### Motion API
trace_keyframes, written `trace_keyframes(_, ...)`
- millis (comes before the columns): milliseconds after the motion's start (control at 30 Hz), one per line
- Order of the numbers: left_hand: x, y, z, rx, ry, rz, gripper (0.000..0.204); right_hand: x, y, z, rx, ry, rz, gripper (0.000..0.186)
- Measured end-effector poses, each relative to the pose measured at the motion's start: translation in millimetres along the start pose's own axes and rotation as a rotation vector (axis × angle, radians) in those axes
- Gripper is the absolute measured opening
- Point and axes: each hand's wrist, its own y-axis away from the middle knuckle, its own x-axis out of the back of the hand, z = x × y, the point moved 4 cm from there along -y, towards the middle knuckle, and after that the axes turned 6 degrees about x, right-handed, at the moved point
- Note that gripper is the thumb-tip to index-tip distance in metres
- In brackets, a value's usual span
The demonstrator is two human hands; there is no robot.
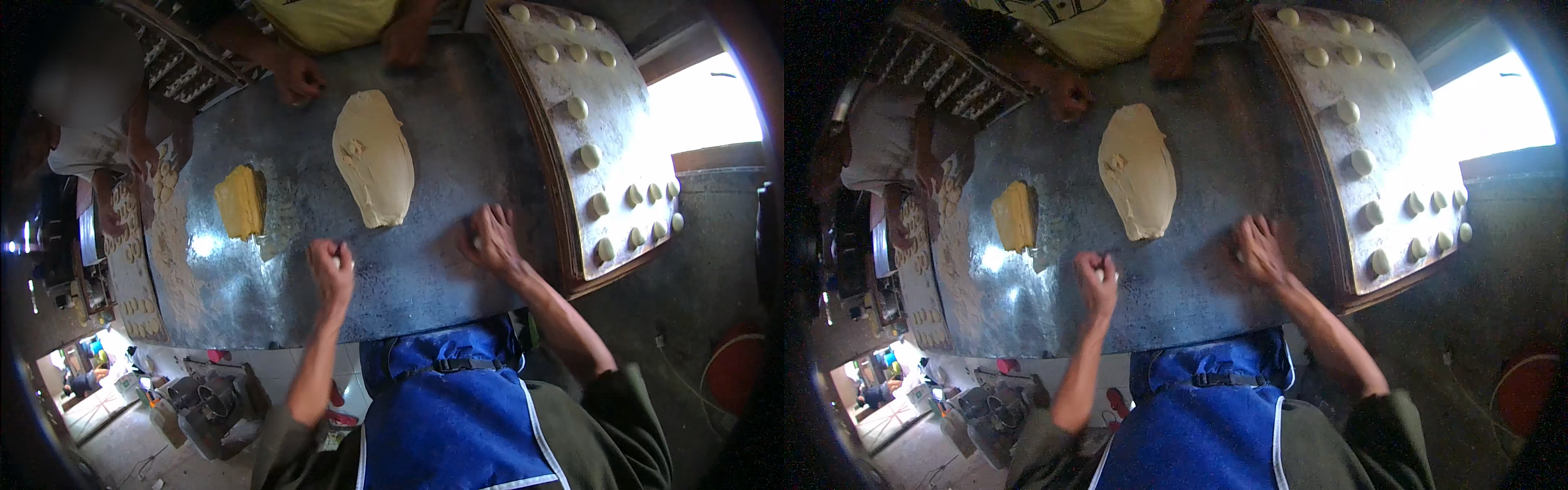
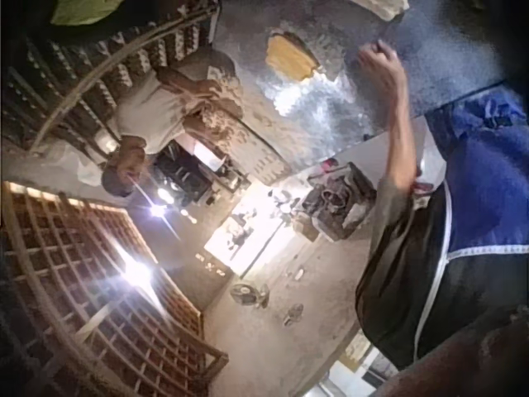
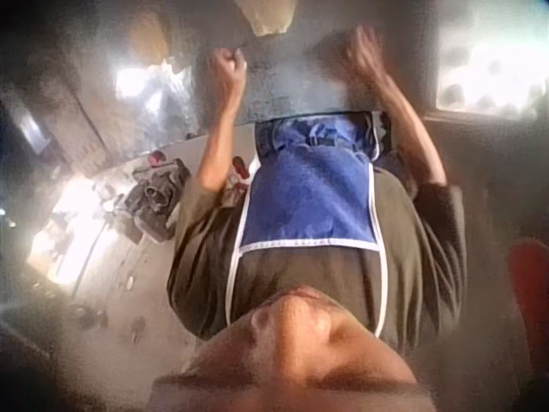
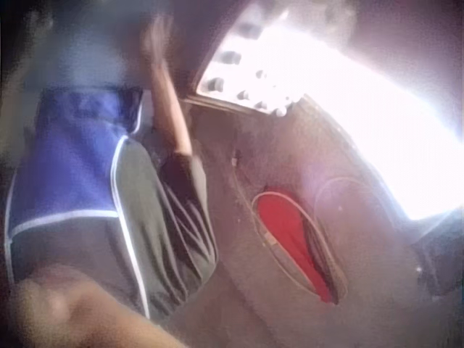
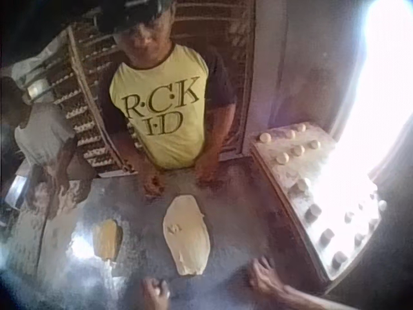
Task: The person rolls small dough pieces into balls and places them on a wooden tray. They also flatten dough pieces into rings and arrange them on a separate tray. Coworkers assist by moving trays to racks.
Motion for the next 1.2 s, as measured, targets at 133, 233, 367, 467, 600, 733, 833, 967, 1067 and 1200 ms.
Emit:
trace_keyframes(133, -6.0, 6.8, 15.3, -0.095, 0.117, -0.042, 0.028, -19.4, 10.5, -18.0, 0.031, -0.323, -0.058, 0.042)
trace_keyframes(233, 1.9, 15.5, 17.5, -0.333, 0.093, -0.05, 0.029, -14.4, 19.3, 5.1, 0.225, -0.342, 0.044, 0.046)
trace_keyframes(367, -0.6, 7.2, -3.2, 0.091, 0.057, 0.036, 0.03, -11.9, 7.7, 11.8, 0.083, -0.121, 0.127, 0.044)
trace_keyframes(467, -3.7, 22.6, -3.8, -0.203, 0.055, 0.044, 0.031, -19.2, 20.2, -2.9, 0.179, -0.208, 0.104, 0.039)
trace_keyframes(600, -7.6, 37.2, -31.4, -0.177, -0.012, 0.049, 0.032, -22.7, 32.2, 17.2, 0.148, -0.145, 0.206, 0.033)
trace_keyframes(733, -7.4, 42.8, -41.0, 0.059, 0.001, -0.065, 0.028, -36.8, 42.8, 18.1, 0.101, -0.256, -0.01, 0.028)
trace_keyframes(833, 7.4, 35.3, -13.4, -0.125, -0.081, -0.223, 0.025, -37.6, 59.8, 27.1, 0.056, -0.404, -0.192, 0.019)
trace_keyframes(967, 33.8, 5.4, 16.2, -0.205, -0.304, -0.675, 0.039, -14.8, 74.0, 30.8, 0.094, -0.035, 0.012, 0.016)
trace_keyframes(1067, 26.4, -17.0, 33.1, -0.258, -0.518, -1.22, 0.036, 6.1, 76.0, 23.3, 0.093, -0.105, 0.027, 0.017)
trace_keyframes(1200, -23.4, -75.0, 160.2, -0.635, -0.154, -1.017, 0.032, 52.6, 59.2, 31.4, 0.06, -0.378, -0.211, 0.019)
